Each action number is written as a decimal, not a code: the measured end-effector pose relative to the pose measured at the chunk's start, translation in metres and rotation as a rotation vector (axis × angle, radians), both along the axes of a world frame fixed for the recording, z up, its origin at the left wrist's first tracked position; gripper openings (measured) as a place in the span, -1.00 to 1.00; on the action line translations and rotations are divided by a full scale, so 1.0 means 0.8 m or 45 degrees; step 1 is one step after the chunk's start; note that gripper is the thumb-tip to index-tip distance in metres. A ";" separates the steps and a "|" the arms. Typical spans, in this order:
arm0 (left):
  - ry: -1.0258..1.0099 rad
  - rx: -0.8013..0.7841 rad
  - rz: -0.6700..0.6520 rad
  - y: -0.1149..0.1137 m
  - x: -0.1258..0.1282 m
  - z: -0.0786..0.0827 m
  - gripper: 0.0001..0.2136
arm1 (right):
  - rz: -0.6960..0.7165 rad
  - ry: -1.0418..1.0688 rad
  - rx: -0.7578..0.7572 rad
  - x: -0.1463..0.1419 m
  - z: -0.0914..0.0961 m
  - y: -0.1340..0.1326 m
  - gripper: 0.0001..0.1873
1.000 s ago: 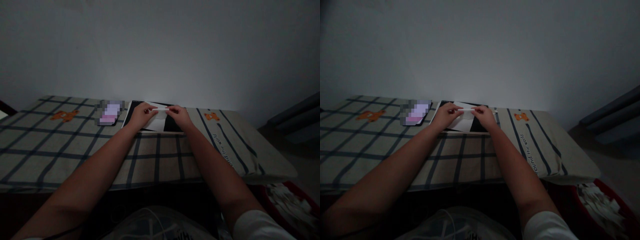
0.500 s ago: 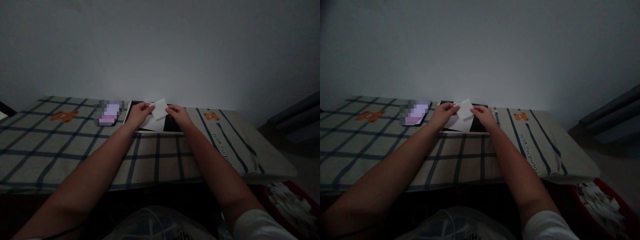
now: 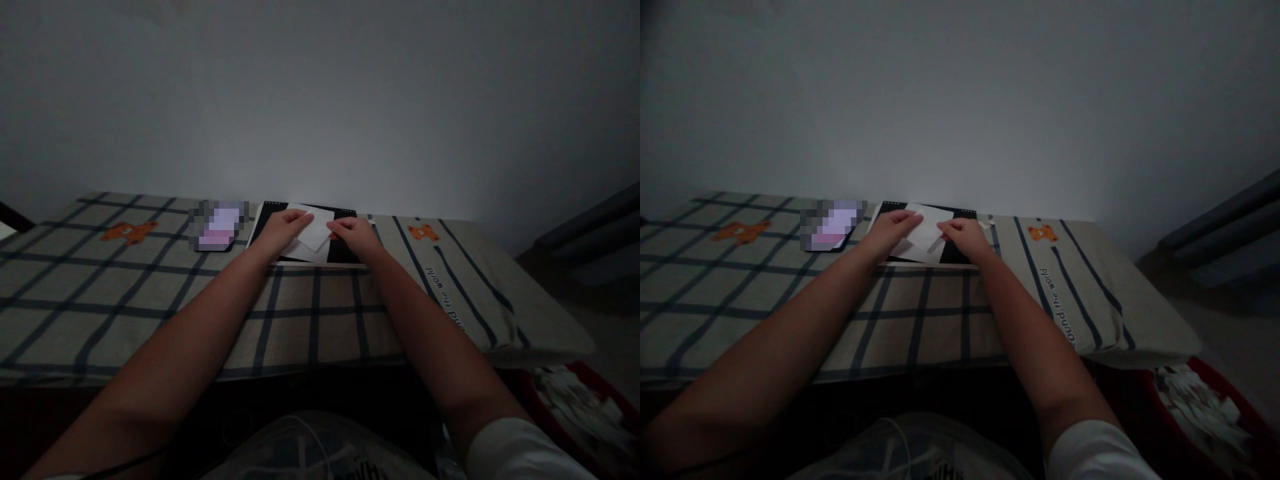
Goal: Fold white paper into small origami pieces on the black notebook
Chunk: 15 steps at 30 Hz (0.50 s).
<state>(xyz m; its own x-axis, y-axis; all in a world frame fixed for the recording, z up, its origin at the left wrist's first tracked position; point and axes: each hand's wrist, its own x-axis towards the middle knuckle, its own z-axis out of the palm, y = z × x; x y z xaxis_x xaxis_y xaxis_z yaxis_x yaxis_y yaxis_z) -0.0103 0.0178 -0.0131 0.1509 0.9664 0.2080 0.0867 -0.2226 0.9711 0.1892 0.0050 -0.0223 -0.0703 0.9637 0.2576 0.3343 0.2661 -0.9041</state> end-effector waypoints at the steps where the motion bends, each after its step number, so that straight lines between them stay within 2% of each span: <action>1: -0.007 -0.003 0.019 -0.001 0.000 0.000 -0.64 | -0.003 0.016 0.001 -0.001 -0.001 0.000 -0.71; 8: -0.116 -0.031 0.115 -0.002 0.004 -0.003 -0.71 | 0.091 0.195 -0.038 -0.007 -0.005 0.002 -0.73; 15: -0.073 -0.144 0.033 0.000 0.003 -0.006 -0.73 | 0.012 0.235 -0.025 -0.005 -0.008 0.007 -0.69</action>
<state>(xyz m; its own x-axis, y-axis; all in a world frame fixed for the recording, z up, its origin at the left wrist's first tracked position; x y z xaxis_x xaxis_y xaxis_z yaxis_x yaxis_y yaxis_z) -0.0083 0.0176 -0.0178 0.1169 0.9876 0.1048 0.0345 -0.1095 0.9934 0.1855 0.0104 -0.0284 -0.0328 0.9681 0.2483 0.1593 0.2504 -0.9550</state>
